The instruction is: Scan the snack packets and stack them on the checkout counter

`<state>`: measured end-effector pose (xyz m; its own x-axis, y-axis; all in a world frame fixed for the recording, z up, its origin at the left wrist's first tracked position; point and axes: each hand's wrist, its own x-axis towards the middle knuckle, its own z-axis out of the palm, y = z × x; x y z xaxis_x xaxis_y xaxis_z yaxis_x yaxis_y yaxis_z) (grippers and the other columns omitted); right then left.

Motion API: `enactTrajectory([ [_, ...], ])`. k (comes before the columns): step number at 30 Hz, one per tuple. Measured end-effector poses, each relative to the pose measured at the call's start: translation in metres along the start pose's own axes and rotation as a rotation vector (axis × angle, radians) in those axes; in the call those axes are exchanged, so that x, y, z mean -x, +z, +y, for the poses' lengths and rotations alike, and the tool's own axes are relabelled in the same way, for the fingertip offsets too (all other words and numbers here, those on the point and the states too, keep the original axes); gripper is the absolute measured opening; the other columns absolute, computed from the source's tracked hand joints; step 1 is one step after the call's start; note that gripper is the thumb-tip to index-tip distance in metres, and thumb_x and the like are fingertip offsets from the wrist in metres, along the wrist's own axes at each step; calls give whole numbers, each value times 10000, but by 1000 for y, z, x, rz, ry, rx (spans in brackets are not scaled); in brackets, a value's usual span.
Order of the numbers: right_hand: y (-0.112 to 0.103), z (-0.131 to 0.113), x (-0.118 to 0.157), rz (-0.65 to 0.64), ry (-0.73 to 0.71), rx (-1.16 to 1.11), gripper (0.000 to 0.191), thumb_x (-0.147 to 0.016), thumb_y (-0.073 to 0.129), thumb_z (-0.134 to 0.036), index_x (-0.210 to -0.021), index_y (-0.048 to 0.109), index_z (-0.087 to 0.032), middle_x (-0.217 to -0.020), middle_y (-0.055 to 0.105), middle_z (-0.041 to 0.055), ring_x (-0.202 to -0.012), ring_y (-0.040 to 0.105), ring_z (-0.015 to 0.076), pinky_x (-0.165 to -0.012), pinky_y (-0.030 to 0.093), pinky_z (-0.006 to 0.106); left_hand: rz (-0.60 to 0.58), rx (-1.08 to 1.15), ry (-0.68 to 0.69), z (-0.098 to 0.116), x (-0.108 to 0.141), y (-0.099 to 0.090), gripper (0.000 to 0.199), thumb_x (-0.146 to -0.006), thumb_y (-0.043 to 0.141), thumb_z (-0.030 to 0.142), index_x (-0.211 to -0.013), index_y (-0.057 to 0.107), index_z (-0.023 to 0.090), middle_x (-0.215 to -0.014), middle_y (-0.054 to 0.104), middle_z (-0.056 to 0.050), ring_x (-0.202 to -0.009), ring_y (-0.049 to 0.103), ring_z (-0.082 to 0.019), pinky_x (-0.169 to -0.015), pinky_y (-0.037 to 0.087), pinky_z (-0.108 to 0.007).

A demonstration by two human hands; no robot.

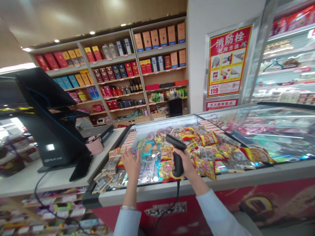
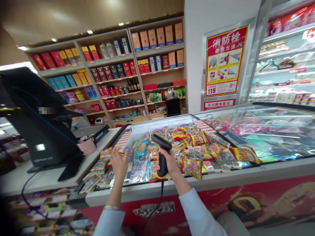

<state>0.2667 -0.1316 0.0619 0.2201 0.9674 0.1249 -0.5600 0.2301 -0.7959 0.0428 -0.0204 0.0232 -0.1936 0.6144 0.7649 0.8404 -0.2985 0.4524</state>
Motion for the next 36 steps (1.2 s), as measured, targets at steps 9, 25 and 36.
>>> enactTrajectory([
  [9, -95, -59, -16, 188, -128, 36, 298, -644, 770, -415, -762, 611, -193, -527, 582, -29, -392, 504, 113, -339, 408, 214, -394, 465, -256, 63, 9, 76, 778, -850, 570, 527, -1434, 296, 94, -1229, 608, -225, -1059, 653, -288, -963, 463, -427],
  [25, -129, -48, -28, 251, -53, 55, 340, -560, 830, -391, -713, 604, -189, -539, 592, -6, -393, 521, 130, -325, 437, 224, -929, 539, -74, 65, -3, 115, 645, -568, 826, 483, -1126, 688, 192, -1017, 701, -69, -906, 652, -224, -826, 502, -312],
  [36, -132, -47, -30, 280, -27, 75, 297, -553, 806, -348, -760, 622, -238, -573, 583, -6, -421, 531, 159, -322, 466, 266, -742, 809, -420, 52, -14, 99, 391, -533, 836, 414, -765, 741, 114, -641, 645, -15, -635, 589, -164, -594, 441, -256],
])
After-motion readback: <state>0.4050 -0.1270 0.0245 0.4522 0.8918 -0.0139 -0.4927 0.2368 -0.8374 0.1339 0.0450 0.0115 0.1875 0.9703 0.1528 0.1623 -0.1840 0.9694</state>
